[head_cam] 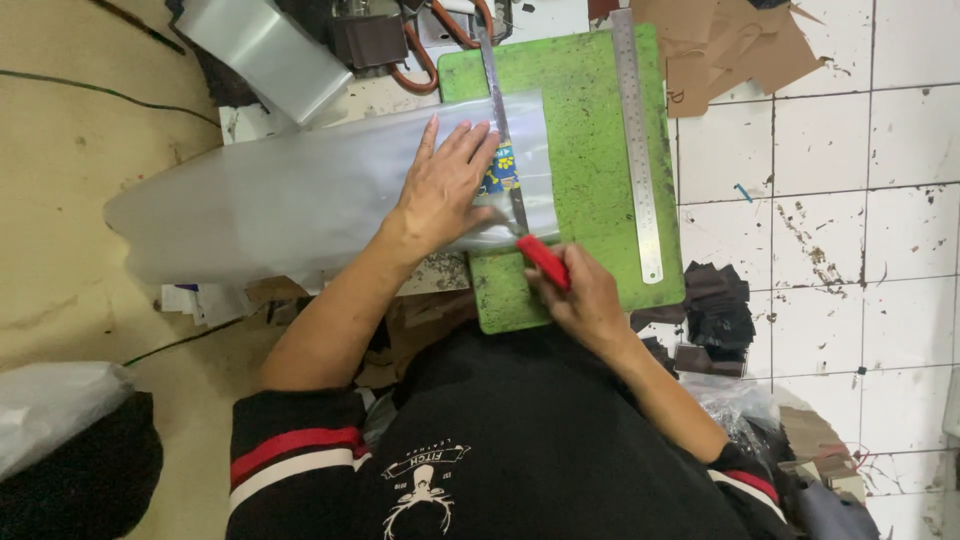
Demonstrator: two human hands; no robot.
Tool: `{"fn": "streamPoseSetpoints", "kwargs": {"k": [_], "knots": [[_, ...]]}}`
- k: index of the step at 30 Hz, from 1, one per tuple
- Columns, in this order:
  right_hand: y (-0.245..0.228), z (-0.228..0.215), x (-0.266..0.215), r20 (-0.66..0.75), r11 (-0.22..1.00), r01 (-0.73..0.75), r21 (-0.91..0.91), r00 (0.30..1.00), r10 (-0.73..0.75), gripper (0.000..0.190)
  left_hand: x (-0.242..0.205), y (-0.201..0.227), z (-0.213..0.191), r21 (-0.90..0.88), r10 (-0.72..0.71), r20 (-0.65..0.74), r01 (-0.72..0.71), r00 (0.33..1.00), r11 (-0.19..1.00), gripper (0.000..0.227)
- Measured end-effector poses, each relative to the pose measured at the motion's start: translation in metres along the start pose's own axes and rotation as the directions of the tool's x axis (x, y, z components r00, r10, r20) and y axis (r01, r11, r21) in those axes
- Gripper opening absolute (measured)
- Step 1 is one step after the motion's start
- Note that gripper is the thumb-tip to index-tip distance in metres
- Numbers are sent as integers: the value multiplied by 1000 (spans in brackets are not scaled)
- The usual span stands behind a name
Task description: Measuring and cutting small plastic pieces from a roll using a ruler and utility knife
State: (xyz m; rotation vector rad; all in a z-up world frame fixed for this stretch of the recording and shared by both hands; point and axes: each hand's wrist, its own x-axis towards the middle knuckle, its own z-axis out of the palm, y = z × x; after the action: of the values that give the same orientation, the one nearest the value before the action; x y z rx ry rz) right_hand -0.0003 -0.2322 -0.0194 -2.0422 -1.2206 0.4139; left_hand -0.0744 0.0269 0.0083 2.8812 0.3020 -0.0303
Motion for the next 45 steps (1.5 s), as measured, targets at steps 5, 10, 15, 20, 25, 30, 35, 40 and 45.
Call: {"fn": "streamPoseSetpoints", "kwargs": {"k": [5, 10, 15, 20, 25, 30, 35, 40, 45], "knots": [[22, -22, 43, -62, 812, -310, 494, 919, 388, 25, 1, -1, 2, -34, -8, 20, 8, 1000, 999, 106], [28, -13, 88, -73, 667, -188, 721, 936, 343, 32, 1, 0, -4, -55, -7, 26, 9, 1000, 998, 105], [49, -7, 105, 14, 635, -250, 731, 936, 353, 46, 1, -2, -1, -65, 5, 18, -4, 1000, 998, 106], [96, 25, 119, -23, 746, -218, 629, 954, 298, 44, 0, -5, 1, -66, 22, -10, -23, 1000, 998, 104], [89, 20, 127, -33, 747, -217, 628, 952, 305, 41, -1, -6, 2, -74, 24, -19, -25, 1000, 997, 104], [102, 15, 125, -46, 760, -242, 603, 941, 336, 36, 6, 0, 7, -106, 39, -27, -41, 999, 994, 104], [115, -30, 115, -57, 809, -274, 519, 934, 353, 37, 27, 19, 11, -138, 94, -60, -102, 994, 985, 100], [119, -73, 107, -115, 853, -290, 434, 921, 371, 37, 42, 35, 15, -131, 115, -46, -120, 992, 984, 100], [128, -77, 107, -96, 875, -358, 326, 908, 408, 36, 41, 40, 2, -136, 91, 25, -86, 996, 987, 98]]}}
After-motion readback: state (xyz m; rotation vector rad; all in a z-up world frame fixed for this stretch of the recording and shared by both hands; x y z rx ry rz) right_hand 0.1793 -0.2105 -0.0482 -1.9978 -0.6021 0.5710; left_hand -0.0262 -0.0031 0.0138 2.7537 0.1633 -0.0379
